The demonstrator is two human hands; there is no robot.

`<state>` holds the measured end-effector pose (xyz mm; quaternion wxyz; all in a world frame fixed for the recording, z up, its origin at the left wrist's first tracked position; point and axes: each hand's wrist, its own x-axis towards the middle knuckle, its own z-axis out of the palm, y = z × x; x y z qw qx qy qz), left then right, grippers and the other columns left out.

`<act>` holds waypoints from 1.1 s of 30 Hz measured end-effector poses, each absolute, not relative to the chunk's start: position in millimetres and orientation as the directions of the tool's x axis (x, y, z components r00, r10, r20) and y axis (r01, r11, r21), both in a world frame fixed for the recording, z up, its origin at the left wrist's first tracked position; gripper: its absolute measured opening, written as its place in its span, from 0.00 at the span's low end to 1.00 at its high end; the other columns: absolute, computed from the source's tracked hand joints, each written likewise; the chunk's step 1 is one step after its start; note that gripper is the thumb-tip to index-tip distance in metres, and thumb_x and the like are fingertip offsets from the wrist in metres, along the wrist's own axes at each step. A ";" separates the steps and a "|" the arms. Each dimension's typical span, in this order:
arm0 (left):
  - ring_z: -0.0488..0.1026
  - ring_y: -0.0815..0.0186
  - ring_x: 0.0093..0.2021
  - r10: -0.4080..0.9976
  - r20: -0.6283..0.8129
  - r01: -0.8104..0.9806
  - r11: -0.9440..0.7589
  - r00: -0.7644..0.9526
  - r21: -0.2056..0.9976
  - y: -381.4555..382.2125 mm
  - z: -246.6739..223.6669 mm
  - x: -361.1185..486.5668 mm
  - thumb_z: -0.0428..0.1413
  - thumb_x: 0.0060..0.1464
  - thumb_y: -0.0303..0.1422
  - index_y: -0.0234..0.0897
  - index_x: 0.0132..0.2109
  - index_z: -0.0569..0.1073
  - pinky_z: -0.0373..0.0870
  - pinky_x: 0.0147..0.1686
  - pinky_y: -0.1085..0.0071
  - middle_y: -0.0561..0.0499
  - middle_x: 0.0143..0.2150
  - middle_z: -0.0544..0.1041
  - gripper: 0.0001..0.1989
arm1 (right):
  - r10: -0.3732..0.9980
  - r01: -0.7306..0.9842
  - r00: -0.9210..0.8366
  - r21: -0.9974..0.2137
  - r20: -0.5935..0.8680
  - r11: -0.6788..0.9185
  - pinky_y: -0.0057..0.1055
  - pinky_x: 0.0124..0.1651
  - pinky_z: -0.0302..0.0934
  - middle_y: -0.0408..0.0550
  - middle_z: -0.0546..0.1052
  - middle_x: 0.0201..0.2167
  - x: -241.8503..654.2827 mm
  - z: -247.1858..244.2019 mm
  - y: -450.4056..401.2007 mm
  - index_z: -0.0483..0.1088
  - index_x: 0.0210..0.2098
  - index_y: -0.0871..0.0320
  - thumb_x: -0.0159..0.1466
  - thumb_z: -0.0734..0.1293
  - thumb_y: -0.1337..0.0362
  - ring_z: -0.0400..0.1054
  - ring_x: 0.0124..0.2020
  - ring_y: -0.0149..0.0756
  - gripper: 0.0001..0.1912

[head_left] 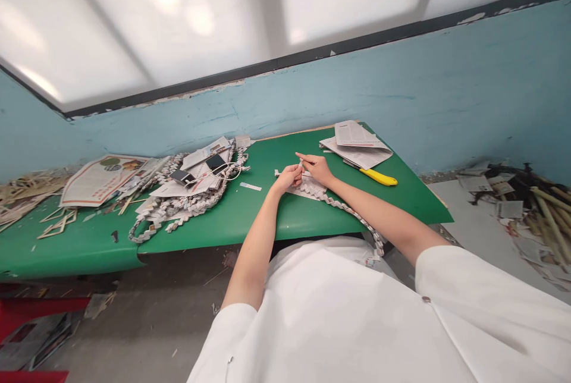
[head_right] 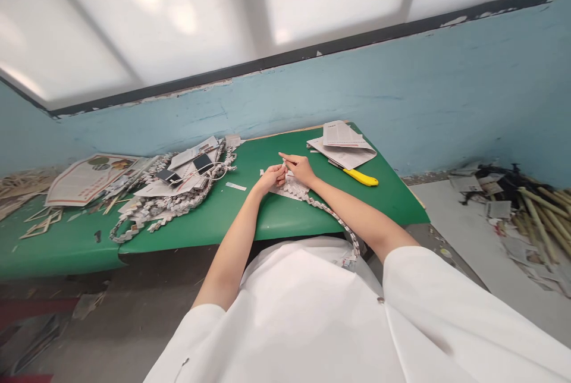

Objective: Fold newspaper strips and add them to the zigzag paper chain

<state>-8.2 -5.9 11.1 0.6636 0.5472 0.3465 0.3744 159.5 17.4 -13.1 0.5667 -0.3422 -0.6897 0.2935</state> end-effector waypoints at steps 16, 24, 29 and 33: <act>0.45 0.75 0.15 0.893 -0.135 -0.181 0.232 0.429 0.956 0.4 10.2 -11.0 0.51 0.67 0.50 0.39 0.29 0.64 0.43 0.16 0.79 0.62 0.19 0.45 0.23 | 0.785 0.246 -0.351 -0.759 0.511 0.603 0.33 0.36 0.63 0.50 0.84 0.42 168.7 -14.0 19.9 0.77 0.62 0.58 0.66 0.59 0.64 0.65 0.26 0.34 0.28; 0.46 0.75 0.15 0.902 -0.149 -0.177 0.238 0.406 0.955 0.3 9.1 -10.9 0.50 0.66 0.55 0.39 0.30 0.65 0.43 0.16 0.78 0.62 0.18 0.47 0.26 | 0.713 0.246 -0.401 -0.682 0.576 0.689 0.37 0.48 0.68 0.52 0.82 0.51 168.2 -17.4 23.6 0.75 0.63 0.56 0.66 0.58 0.68 0.74 0.40 0.40 0.29; 0.48 0.76 0.16 0.915 -0.092 -0.148 0.162 0.392 0.976 -1.7 9.1 -9.4 0.56 0.65 0.52 0.38 0.31 0.64 0.43 0.16 0.79 0.62 0.19 0.49 0.23 | 0.691 0.251 -0.409 -0.655 0.595 0.713 0.39 0.51 0.68 0.53 0.82 0.51 169.5 -16.8 23.1 0.74 0.64 0.56 0.66 0.58 0.68 0.75 0.44 0.42 0.29; 0.48 0.77 0.16 0.916 -0.081 -0.109 0.133 0.392 0.985 -1.8 7.8 -8.2 0.58 0.65 0.48 0.39 0.31 0.63 0.44 0.16 0.79 0.62 0.20 0.52 0.22 | 0.700 0.241 -0.398 -0.669 0.593 0.703 0.40 0.54 0.67 0.53 0.81 0.52 169.6 -13.6 19.9 0.76 0.61 0.56 0.68 0.59 0.65 0.75 0.47 0.43 0.26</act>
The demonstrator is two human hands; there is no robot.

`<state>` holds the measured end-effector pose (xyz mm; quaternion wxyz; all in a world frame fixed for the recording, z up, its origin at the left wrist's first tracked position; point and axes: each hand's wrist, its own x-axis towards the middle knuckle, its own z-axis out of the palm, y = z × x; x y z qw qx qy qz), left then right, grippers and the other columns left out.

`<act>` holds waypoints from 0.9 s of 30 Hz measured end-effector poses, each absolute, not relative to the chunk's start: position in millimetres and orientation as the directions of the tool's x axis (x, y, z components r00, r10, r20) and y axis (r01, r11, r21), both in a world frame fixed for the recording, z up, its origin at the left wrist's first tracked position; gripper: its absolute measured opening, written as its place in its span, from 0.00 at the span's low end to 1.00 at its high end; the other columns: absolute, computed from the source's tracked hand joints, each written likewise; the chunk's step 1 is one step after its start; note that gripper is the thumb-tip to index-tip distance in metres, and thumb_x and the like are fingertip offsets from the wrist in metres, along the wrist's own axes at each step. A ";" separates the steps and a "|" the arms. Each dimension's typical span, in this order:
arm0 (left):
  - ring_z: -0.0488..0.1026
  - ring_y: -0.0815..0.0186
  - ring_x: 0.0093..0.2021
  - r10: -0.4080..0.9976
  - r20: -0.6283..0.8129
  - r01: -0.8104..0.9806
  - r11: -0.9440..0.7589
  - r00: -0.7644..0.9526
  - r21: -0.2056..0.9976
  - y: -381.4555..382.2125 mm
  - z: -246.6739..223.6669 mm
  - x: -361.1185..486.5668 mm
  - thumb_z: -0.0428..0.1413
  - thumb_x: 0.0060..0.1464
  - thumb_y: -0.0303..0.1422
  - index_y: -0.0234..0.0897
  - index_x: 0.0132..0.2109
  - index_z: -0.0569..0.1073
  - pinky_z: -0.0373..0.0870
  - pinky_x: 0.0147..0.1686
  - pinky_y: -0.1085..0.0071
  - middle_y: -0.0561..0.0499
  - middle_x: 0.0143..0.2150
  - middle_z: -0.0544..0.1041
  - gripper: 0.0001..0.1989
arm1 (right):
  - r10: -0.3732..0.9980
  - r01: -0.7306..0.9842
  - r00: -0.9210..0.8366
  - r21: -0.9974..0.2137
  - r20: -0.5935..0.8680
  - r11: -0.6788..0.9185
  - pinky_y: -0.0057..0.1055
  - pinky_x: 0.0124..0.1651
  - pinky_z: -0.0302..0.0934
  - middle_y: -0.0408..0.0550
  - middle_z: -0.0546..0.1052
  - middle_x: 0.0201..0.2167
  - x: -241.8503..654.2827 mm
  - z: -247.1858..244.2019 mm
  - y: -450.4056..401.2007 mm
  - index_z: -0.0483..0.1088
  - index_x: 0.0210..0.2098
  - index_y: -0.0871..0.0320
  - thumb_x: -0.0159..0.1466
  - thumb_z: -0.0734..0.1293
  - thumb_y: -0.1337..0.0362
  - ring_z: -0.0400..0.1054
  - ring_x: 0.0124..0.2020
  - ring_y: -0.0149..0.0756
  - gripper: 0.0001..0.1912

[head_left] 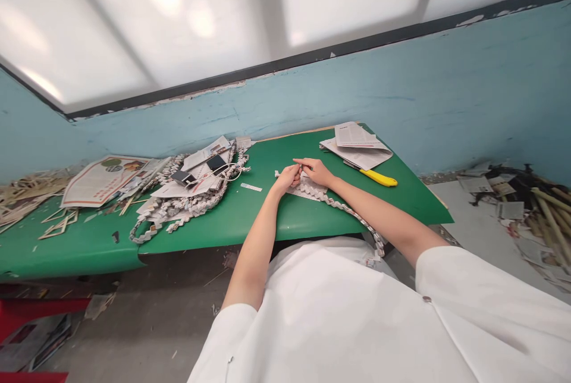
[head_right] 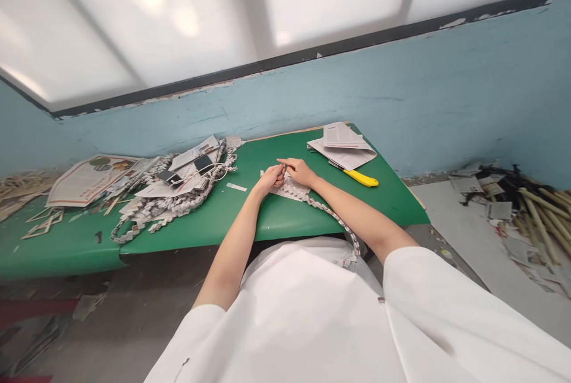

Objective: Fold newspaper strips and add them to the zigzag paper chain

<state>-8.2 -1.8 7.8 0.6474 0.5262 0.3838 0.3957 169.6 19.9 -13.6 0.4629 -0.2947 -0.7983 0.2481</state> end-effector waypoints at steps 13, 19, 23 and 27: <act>0.50 0.77 0.15 0.907 -0.068 -0.098 0.119 0.416 0.988 -4.7 11.7 -8.3 0.57 0.65 0.48 0.38 0.33 0.65 0.44 0.16 0.79 0.63 0.20 0.51 0.20 | 0.859 0.016 -0.198 -0.875 0.472 0.484 0.33 0.28 0.56 0.39 0.66 0.21 161.7 -4.6 17.1 0.73 0.40 0.55 0.69 0.67 0.45 0.57 0.22 0.33 0.19; 0.49 0.77 0.15 0.908 -0.070 -0.108 0.125 0.413 0.986 -3.6 10.2 -8.1 0.56 0.67 0.48 0.38 0.34 0.65 0.44 0.17 0.79 0.63 0.20 0.50 0.20 | 0.849 0.044 -0.187 -0.860 0.493 0.509 0.33 0.28 0.58 0.42 0.72 0.25 161.8 -7.2 20.1 0.74 0.41 0.55 0.67 0.69 0.46 0.61 0.23 0.34 0.18; 0.48 0.77 0.15 0.907 -0.067 -0.098 0.117 0.415 0.988 -3.1 9.8 -8.3 0.54 0.68 0.49 0.38 0.34 0.65 0.44 0.17 0.79 0.64 0.19 0.50 0.21 | 0.827 0.042 -0.195 -0.838 0.527 0.544 0.34 0.34 0.63 0.46 0.78 0.33 162.1 -9.4 21.0 0.75 0.43 0.56 0.67 0.70 0.49 0.69 0.30 0.36 0.17; 0.46 0.77 0.16 0.905 -0.060 -0.094 0.109 0.422 0.990 -4.0 11.3 -8.0 0.52 0.68 0.53 0.38 0.34 0.65 0.43 0.16 0.80 0.64 0.19 0.49 0.23 | 0.815 0.073 -0.197 -0.821 0.545 0.566 0.36 0.39 0.66 0.47 0.80 0.35 161.8 -12.3 22.6 0.76 0.44 0.56 0.67 0.69 0.50 0.72 0.33 0.38 0.16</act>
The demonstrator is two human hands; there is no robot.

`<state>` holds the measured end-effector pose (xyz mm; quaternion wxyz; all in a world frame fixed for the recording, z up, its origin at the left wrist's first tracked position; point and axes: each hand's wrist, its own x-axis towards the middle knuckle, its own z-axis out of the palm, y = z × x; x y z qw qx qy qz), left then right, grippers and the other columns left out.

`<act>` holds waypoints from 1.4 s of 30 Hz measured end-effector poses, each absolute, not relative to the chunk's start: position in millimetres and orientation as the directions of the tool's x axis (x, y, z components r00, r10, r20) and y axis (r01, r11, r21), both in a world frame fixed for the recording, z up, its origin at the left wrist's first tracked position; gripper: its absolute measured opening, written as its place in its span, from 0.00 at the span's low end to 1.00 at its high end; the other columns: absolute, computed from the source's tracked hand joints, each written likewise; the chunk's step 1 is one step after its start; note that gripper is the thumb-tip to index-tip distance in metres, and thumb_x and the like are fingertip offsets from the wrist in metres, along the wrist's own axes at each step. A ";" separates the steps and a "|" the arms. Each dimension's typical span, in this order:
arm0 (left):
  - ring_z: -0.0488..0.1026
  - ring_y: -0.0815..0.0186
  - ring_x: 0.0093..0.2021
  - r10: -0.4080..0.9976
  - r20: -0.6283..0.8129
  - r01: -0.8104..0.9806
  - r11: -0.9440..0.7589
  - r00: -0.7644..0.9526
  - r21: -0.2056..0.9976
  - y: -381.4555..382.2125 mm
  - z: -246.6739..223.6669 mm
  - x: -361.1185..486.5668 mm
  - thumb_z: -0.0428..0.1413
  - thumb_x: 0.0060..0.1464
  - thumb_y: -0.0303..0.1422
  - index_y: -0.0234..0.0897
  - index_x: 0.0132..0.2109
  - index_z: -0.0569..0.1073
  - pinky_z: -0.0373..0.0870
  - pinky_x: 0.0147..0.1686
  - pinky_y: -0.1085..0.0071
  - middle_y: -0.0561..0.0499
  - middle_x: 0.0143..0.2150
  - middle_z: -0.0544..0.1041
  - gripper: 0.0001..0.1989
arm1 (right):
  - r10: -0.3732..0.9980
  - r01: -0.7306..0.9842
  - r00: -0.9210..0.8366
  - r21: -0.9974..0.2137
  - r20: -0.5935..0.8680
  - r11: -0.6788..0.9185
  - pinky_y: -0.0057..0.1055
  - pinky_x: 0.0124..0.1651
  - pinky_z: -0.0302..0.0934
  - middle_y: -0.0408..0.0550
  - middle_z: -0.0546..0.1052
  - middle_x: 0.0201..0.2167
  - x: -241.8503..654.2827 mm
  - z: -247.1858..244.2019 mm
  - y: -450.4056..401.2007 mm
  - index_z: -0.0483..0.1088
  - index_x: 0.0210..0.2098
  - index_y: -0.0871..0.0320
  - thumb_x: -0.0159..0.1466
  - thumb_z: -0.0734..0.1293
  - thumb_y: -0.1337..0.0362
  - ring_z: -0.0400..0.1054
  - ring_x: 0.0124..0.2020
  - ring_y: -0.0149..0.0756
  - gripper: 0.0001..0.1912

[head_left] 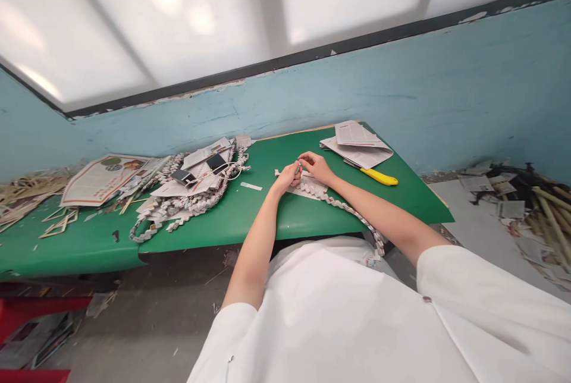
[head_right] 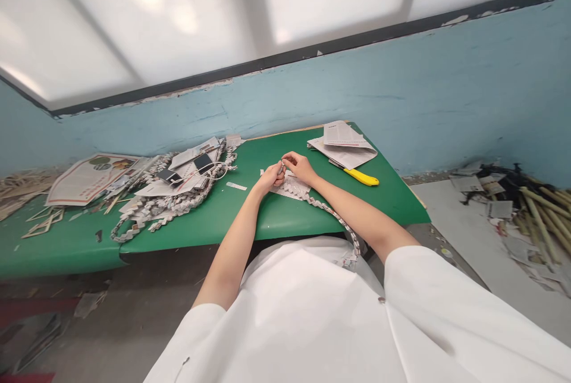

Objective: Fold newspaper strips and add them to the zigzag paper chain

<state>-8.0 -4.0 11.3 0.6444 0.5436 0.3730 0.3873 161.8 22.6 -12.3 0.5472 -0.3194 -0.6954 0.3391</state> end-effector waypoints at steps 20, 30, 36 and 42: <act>0.46 0.76 0.15 0.919 -0.082 -0.068 0.116 0.386 0.991 0.8 6.5 -8.6 0.49 0.68 0.55 0.37 0.34 0.65 0.43 0.17 0.79 0.64 0.19 0.49 0.25 | 0.817 0.135 -0.211 -0.812 0.536 0.567 0.34 0.35 0.62 0.44 0.76 0.29 163.5 -10.4 20.6 0.77 0.44 0.55 0.70 0.66 0.47 0.65 0.27 0.36 0.18; 0.46 0.76 0.16 0.918 -0.086 -0.064 0.119 0.386 0.991 -2.2 9.0 -9.1 0.48 0.68 0.56 0.37 0.33 0.65 0.44 0.17 0.80 0.63 0.20 0.48 0.27 | 0.804 0.134 -0.213 -0.798 0.556 0.588 0.36 0.41 0.66 0.47 0.80 0.36 163.3 -12.5 22.6 0.77 0.44 0.55 0.69 0.67 0.48 0.72 0.35 0.39 0.17; 0.46 0.76 0.16 0.920 -0.113 -0.059 0.145 0.375 0.988 -0.8 7.5 -9.3 0.49 0.66 0.58 0.38 0.31 0.63 0.42 0.16 0.80 0.62 0.20 0.47 0.28 | 0.792 0.120 -0.295 -0.801 0.534 0.586 0.36 0.38 0.66 0.48 0.78 0.38 164.1 -8.4 19.8 0.76 0.43 0.55 0.70 0.65 0.48 0.68 0.31 0.37 0.17; 0.46 0.76 0.17 0.922 -0.101 -0.058 0.133 0.374 0.989 -0.4 6.8 -9.3 0.49 0.66 0.58 0.38 0.30 0.63 0.42 0.17 0.80 0.62 0.20 0.47 0.28 | 0.792 0.071 -0.328 -0.822 0.515 0.564 0.34 0.33 0.65 0.48 0.75 0.42 163.4 -8.9 21.2 0.74 0.44 0.54 0.70 0.65 0.47 0.67 0.28 0.34 0.17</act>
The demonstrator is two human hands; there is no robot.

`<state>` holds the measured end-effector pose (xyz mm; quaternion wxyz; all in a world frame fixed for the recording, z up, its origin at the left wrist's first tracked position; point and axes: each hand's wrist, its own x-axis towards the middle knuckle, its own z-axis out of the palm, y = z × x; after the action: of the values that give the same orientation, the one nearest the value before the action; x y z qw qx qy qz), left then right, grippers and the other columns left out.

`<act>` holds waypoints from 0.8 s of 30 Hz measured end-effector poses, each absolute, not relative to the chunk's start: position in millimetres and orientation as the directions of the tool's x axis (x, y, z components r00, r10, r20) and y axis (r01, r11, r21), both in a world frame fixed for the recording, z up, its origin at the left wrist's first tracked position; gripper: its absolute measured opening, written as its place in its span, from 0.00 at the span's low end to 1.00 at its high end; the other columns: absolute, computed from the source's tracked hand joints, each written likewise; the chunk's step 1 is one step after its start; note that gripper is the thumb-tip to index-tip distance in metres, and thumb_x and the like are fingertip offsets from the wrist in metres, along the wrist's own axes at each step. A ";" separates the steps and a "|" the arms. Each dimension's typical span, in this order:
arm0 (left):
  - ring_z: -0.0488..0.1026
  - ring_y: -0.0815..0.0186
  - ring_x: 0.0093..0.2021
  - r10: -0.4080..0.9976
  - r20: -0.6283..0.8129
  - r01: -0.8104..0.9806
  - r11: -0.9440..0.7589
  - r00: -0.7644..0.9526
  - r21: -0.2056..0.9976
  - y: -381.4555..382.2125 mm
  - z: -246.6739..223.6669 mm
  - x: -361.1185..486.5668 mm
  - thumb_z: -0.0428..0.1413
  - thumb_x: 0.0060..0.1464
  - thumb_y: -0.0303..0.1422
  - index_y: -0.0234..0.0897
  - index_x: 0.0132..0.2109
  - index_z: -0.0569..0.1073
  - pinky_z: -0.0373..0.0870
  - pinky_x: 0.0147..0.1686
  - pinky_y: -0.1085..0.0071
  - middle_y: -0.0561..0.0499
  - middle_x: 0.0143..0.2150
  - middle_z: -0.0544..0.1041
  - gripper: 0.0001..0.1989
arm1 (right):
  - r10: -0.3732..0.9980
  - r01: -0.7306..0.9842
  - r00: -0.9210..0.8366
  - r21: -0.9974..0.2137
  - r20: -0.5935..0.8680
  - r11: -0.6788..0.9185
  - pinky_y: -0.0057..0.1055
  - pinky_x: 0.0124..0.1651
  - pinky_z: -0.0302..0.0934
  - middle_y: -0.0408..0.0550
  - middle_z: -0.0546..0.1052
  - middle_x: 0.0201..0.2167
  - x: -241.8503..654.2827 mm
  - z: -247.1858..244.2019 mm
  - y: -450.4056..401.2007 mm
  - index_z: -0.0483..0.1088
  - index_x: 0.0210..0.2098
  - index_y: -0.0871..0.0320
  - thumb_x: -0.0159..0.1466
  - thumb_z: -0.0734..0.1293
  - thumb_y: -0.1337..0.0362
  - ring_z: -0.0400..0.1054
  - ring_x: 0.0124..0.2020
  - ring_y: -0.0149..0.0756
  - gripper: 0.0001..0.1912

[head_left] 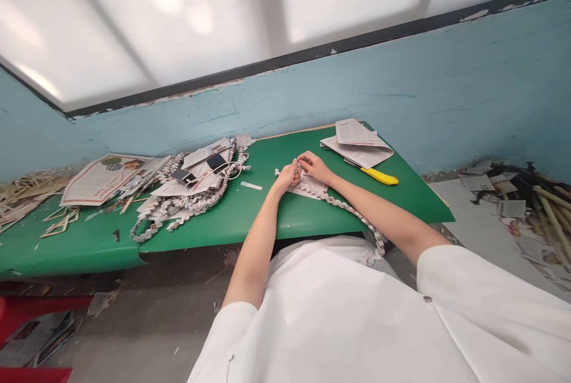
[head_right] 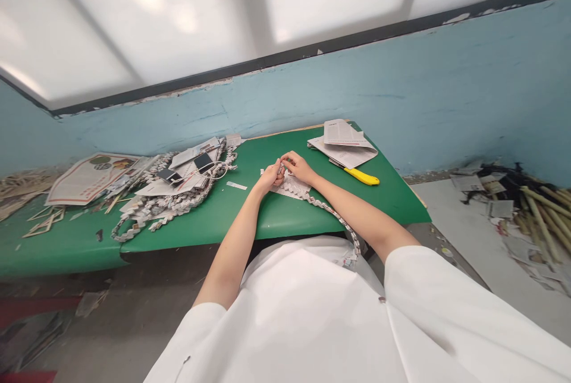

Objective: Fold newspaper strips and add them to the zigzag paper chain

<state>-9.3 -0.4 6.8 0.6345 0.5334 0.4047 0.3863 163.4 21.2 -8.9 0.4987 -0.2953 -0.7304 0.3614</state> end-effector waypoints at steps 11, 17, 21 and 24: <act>0.46 0.77 0.16 0.921 -0.118 -0.063 0.152 0.371 0.986 -2.4 10.2 -7.3 0.50 0.65 0.59 0.39 0.28 0.58 0.41 0.16 0.80 0.62 0.20 0.48 0.29 | 0.807 0.111 -0.327 -0.829 0.491 0.549 0.34 0.36 0.64 0.48 0.79 0.36 163.5 -10.7 22.4 0.79 0.49 0.57 0.69 0.66 0.48 0.66 0.29 0.35 0.21; 0.47 0.76 0.16 0.918 -0.135 -0.098 0.183 0.373 0.978 -2.7 10.8 -7.2 0.48 0.66 0.59 0.40 0.29 0.59 0.43 0.16 0.80 0.62 0.20 0.49 0.29 | 0.788 0.122 -0.301 -0.798 0.537 0.590 0.37 0.41 0.64 0.47 0.75 0.35 164.6 -9.9 22.5 0.81 0.52 0.55 0.69 0.67 0.49 0.66 0.32 0.36 0.21; 0.48 0.75 0.16 0.904 -0.149 -0.111 0.209 0.401 0.972 -1.6 8.8 -9.2 0.46 0.66 0.61 0.40 0.29 0.60 0.44 0.16 0.80 0.62 0.20 0.48 0.30 | 0.778 0.131 -0.306 -0.785 0.548 0.605 0.37 0.41 0.65 0.46 0.73 0.35 165.3 -9.4 21.5 0.81 0.53 0.53 0.70 0.66 0.49 0.65 0.32 0.36 0.21; 0.47 0.75 0.16 0.898 -0.139 -0.105 0.200 0.417 0.974 -1.4 8.1 -9.9 0.45 0.67 0.60 0.39 0.30 0.61 0.44 0.16 0.80 0.62 0.19 0.49 0.30 | 0.771 0.139 -0.315 -0.777 0.554 0.614 0.38 0.41 0.65 0.47 0.73 0.37 165.4 -8.9 20.5 0.81 0.54 0.52 0.70 0.67 0.50 0.66 0.33 0.37 0.20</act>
<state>-9.9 -1.4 8.1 0.6698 0.5098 0.3890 0.3744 165.4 20.5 -8.9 0.4999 -0.3047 -0.7465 0.3163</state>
